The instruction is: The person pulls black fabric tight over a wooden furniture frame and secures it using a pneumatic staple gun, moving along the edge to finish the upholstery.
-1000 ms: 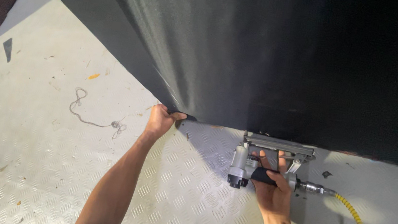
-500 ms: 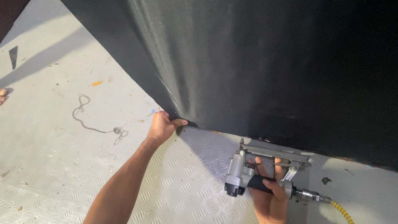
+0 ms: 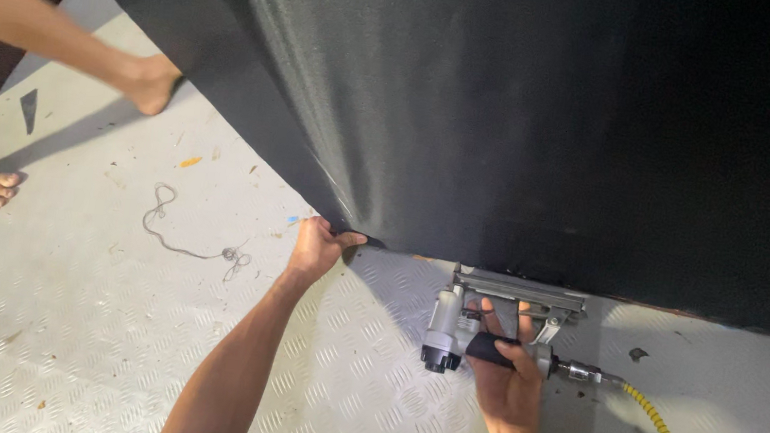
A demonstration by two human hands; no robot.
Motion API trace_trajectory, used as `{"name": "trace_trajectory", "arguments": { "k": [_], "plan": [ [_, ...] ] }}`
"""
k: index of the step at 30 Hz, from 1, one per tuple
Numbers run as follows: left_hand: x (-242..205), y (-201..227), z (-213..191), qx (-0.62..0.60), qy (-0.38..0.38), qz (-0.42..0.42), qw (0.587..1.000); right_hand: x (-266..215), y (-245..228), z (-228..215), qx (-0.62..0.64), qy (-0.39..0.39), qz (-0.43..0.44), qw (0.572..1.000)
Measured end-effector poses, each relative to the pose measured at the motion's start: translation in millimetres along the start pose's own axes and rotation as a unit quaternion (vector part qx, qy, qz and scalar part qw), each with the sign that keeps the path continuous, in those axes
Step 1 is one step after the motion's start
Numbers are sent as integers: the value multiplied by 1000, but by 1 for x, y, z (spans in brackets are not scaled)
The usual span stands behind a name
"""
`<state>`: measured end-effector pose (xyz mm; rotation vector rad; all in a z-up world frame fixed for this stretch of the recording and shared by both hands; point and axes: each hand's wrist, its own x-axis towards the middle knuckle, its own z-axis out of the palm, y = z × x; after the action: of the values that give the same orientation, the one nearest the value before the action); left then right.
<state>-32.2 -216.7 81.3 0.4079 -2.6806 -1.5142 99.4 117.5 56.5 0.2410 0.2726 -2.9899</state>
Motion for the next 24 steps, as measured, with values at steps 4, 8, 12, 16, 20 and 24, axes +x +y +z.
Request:
{"name": "trace_trajectory", "arguments": {
  "k": [4, 8, 12, 16, 20, 24],
  "plan": [
    [-4, 11, -6, 44, -22, -48, 998, 1, 2, 10, -47, 22, 1, 999],
    [-6, 18, -6, 64, -17, -67, 995, 1, 1, 18, -90, 51, -7, 995],
    [-6, 19, -5, 41, -23, -75, 996, -1, 0, 21, -95, 39, -1, 995],
    [-6, 17, -5, 46, -17, -70, 996, -1, 1, 20, -82, 34, -9, 996],
    [-7, 14, -5, 26, -16, -42, 999, -1, 2, 18, -77, 41, -9, 996],
    [-5, 12, -4, 44, -13, -49, 998, 1, 2, 15, -52, 25, -8, 998]
  ]
}}
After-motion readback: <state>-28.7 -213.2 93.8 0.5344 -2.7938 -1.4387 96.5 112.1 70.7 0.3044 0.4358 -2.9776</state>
